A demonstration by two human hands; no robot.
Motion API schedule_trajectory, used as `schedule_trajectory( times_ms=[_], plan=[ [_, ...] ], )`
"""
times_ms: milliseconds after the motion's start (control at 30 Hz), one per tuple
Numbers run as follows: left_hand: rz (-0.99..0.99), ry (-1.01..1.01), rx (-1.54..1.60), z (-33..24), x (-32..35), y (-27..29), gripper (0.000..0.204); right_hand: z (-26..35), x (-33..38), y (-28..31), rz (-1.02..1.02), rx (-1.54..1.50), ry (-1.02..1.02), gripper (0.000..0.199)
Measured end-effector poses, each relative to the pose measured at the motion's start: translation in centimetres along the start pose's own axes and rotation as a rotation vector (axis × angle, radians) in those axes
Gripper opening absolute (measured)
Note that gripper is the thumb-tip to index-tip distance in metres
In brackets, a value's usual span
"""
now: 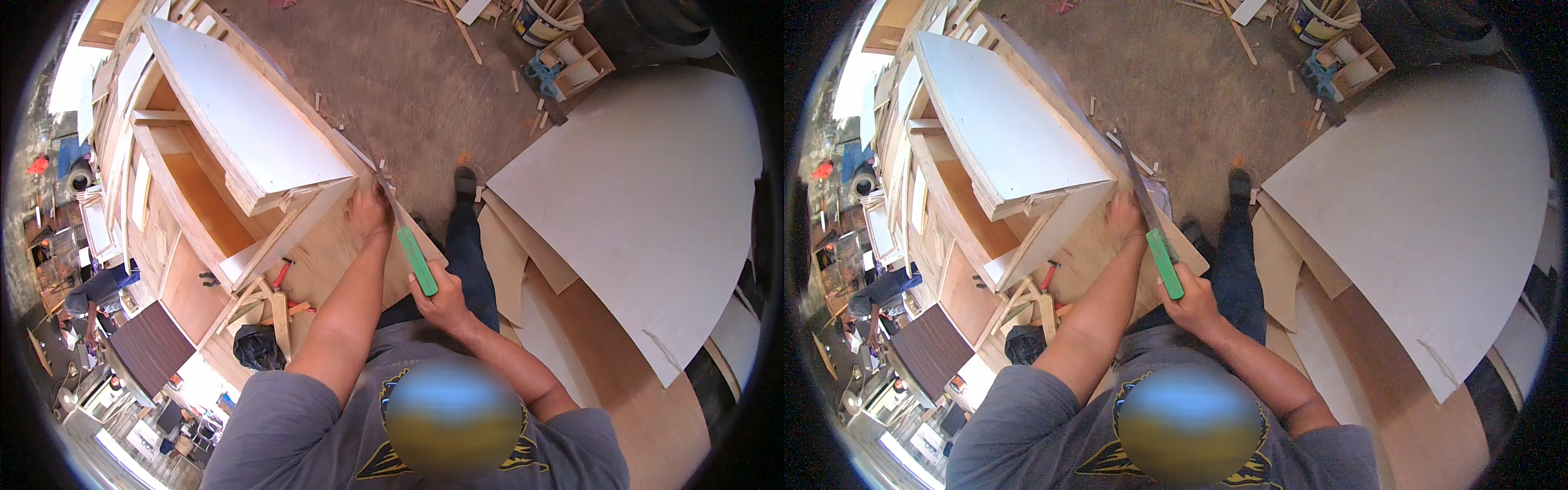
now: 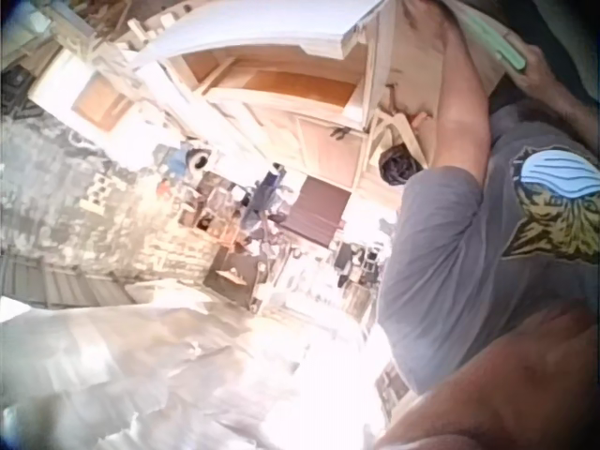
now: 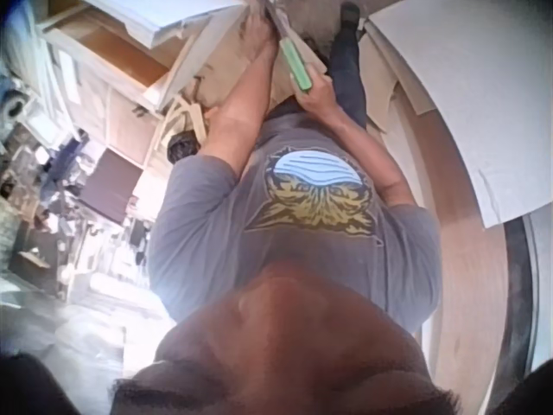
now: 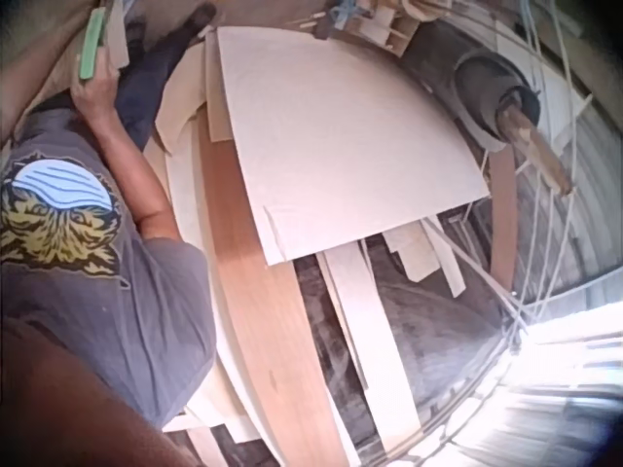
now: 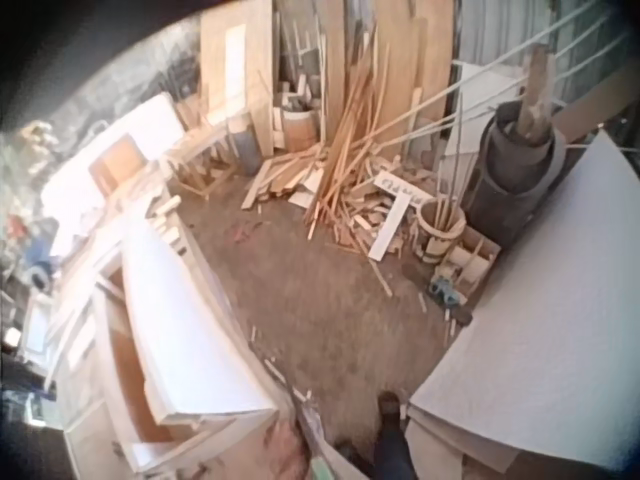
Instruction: The person selects wooden pieces from a pile on the floor, marks them with a pencil, cuts a piece using a hand saw, and fits the pieces together to construct a rectangular frame or drawer-like structure on a workbench.
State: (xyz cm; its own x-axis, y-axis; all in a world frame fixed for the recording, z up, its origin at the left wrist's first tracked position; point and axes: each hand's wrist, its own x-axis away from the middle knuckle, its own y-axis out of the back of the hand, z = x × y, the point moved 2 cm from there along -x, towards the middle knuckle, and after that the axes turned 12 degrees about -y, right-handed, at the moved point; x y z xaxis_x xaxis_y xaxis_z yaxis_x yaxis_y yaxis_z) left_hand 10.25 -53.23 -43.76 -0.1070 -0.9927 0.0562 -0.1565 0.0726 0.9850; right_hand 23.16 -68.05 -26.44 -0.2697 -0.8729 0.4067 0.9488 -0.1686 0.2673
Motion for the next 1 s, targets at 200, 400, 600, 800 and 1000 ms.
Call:
schedule_trajectory(
  times_ms=[200,400,600,800,1000],
  plan=[
    [-0.011,0.007,0.016,0.0,0.1,-0.1,0.041,0.4,0.1,0.2,0.017,0.066,-0.002,0.018],
    [-0.002,0.038,0.005,-0.6,-0.4,0.3,0.040,1.4,-0.7,1.1,0.038,0.021,-0.067,0.018],
    [0.015,0.047,0.008,-1.2,-0.8,1.4,0.036,1.8,-0.1,1.3,0.053,0.002,-0.064,0.018],
    [-0.023,0.043,0.027,-0.6,-0.5,0.4,0.034,2.2,-0.8,1.0,0.046,0.057,-0.011,0.016],
    [-0.037,0.023,0.004,-0.6,-0.6,0.0,0.033,2.8,-4.3,0.4,0.023,0.018,-0.027,0.016]
  ],
)
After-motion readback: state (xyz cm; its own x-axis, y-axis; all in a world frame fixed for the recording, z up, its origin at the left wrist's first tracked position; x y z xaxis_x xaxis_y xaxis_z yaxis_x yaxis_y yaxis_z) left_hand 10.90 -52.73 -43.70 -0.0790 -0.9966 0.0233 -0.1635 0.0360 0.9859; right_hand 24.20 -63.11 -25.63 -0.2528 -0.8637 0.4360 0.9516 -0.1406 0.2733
